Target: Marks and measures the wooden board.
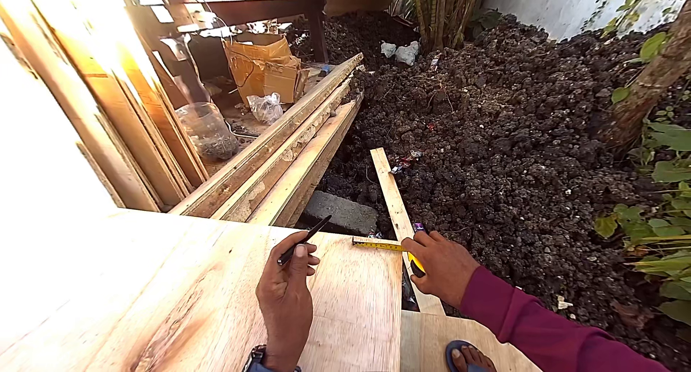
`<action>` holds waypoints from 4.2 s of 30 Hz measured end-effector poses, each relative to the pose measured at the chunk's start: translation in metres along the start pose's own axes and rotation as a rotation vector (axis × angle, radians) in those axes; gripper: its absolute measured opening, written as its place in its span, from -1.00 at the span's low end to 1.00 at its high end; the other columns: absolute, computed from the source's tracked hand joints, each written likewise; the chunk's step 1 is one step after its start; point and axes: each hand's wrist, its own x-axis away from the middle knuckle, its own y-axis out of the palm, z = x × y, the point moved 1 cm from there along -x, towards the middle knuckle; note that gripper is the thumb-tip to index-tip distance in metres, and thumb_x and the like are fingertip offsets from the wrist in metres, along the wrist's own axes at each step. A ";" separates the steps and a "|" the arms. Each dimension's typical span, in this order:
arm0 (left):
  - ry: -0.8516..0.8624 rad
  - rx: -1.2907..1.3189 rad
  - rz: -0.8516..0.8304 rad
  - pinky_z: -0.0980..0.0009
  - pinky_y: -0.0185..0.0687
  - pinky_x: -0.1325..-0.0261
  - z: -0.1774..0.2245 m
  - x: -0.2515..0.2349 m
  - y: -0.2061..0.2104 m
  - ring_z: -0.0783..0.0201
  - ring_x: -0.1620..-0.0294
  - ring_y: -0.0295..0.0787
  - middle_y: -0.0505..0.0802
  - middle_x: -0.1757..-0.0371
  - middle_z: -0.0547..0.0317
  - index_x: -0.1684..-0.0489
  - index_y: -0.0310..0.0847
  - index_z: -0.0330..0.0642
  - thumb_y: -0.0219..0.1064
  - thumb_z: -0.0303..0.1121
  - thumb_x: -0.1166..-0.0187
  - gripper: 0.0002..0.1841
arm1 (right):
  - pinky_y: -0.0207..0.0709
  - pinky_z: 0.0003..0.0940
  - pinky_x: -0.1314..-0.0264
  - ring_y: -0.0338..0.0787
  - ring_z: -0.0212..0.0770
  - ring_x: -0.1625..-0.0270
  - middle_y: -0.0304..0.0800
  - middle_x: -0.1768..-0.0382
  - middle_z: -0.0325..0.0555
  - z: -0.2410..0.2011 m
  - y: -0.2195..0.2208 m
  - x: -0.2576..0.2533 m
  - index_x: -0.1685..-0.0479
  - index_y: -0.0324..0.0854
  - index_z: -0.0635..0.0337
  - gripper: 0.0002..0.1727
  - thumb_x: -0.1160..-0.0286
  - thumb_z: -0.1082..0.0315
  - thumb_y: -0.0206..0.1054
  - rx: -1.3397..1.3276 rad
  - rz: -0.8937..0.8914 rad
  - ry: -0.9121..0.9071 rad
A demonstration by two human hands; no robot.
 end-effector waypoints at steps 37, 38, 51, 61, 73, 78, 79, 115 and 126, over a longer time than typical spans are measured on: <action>-0.034 -0.025 0.029 0.55 0.73 0.35 0.001 0.002 0.002 0.35 0.31 0.81 0.84 0.23 0.23 -0.26 0.61 -0.26 0.10 -0.31 -0.79 -0.70 | 0.65 0.08 -0.16 0.61 0.12 -0.41 0.60 -0.39 -0.04 -0.001 -0.001 0.000 -0.59 0.47 -0.13 -0.35 -0.44 0.12 0.50 -0.014 -0.006 0.008; -0.036 -0.024 0.030 0.55 0.73 0.35 0.001 0.001 0.002 0.35 0.31 0.81 0.84 0.23 0.22 -0.26 0.61 -0.27 0.10 -0.31 -0.79 -0.70 | 0.65 0.09 -0.16 0.61 0.13 -0.41 0.59 -0.39 -0.04 -0.001 -0.001 0.000 -0.59 0.47 -0.13 -0.35 -0.44 0.11 0.50 -0.013 -0.009 0.007; -0.032 -0.028 0.016 0.56 0.72 0.35 0.001 0.001 0.002 0.35 0.30 0.81 0.84 0.20 0.22 -0.30 0.62 -0.25 0.11 -0.28 -0.80 -0.68 | 0.65 0.09 -0.16 0.61 0.13 -0.41 0.59 -0.40 -0.04 -0.002 -0.001 0.000 -0.61 0.46 -0.13 -0.34 -0.46 0.11 0.49 -0.002 -0.011 0.009; -0.032 -0.015 0.017 0.55 0.73 0.35 0.000 0.001 0.002 0.34 0.29 0.81 0.84 0.20 0.21 -0.30 0.62 -0.25 0.11 -0.29 -0.80 -0.68 | 0.65 0.08 -0.15 0.60 0.13 -0.42 0.59 -0.38 -0.05 -0.002 -0.001 0.000 -0.61 0.46 -0.13 -0.34 -0.46 0.12 0.49 0.001 -0.015 0.012; -0.026 -0.013 0.020 0.55 0.72 0.35 0.001 0.001 0.002 0.35 0.30 0.81 0.84 0.20 0.21 -0.29 0.62 -0.26 0.12 -0.29 -0.79 -0.68 | 0.65 0.06 -0.16 0.60 0.12 -0.42 0.60 -0.38 -0.05 -0.001 0.000 0.000 -0.60 0.47 -0.13 -0.34 -0.45 0.10 0.50 0.004 -0.007 0.012; -0.033 -0.016 0.015 0.54 0.72 0.34 0.000 0.001 0.002 0.33 0.30 0.81 0.84 0.20 0.20 -0.30 0.63 -0.25 0.10 -0.29 -0.80 -0.68 | 0.66 0.05 -0.15 0.61 0.12 -0.41 0.60 -0.37 -0.05 -0.002 -0.001 0.000 -0.59 0.47 -0.14 -0.35 -0.44 0.11 0.50 0.007 -0.002 0.009; -0.034 -0.015 0.016 0.55 0.72 0.34 0.000 0.001 0.002 0.33 0.29 0.81 0.84 0.20 0.20 -0.29 0.63 -0.25 0.10 -0.30 -0.80 -0.68 | 0.66 0.06 -0.15 0.60 0.12 -0.42 0.60 -0.37 -0.05 -0.002 -0.001 0.000 -0.60 0.47 -0.14 -0.34 -0.44 0.11 0.50 0.006 -0.003 0.010; -0.023 -0.027 0.009 0.56 0.73 0.34 0.004 0.000 0.002 0.35 0.30 0.81 0.84 0.20 0.23 -0.30 0.62 -0.24 0.10 -0.28 -0.80 -0.68 | 0.69 -0.03 -0.13 0.68 0.02 -0.34 0.68 -0.31 -0.12 0.018 -0.020 0.010 -0.57 0.55 -0.18 -0.30 -0.34 0.04 0.60 -0.027 0.194 0.059; -0.033 -0.040 0.006 0.54 0.73 0.34 0.002 0.000 0.001 0.34 0.29 0.81 0.84 0.19 0.22 -0.29 0.63 -0.23 0.09 -0.27 -0.80 -0.68 | 0.69 -0.05 -0.18 0.67 -0.01 -0.37 0.67 -0.33 -0.14 0.031 -0.027 0.014 -0.59 0.54 -0.21 -0.27 -0.31 0.07 0.63 -0.004 0.170 0.065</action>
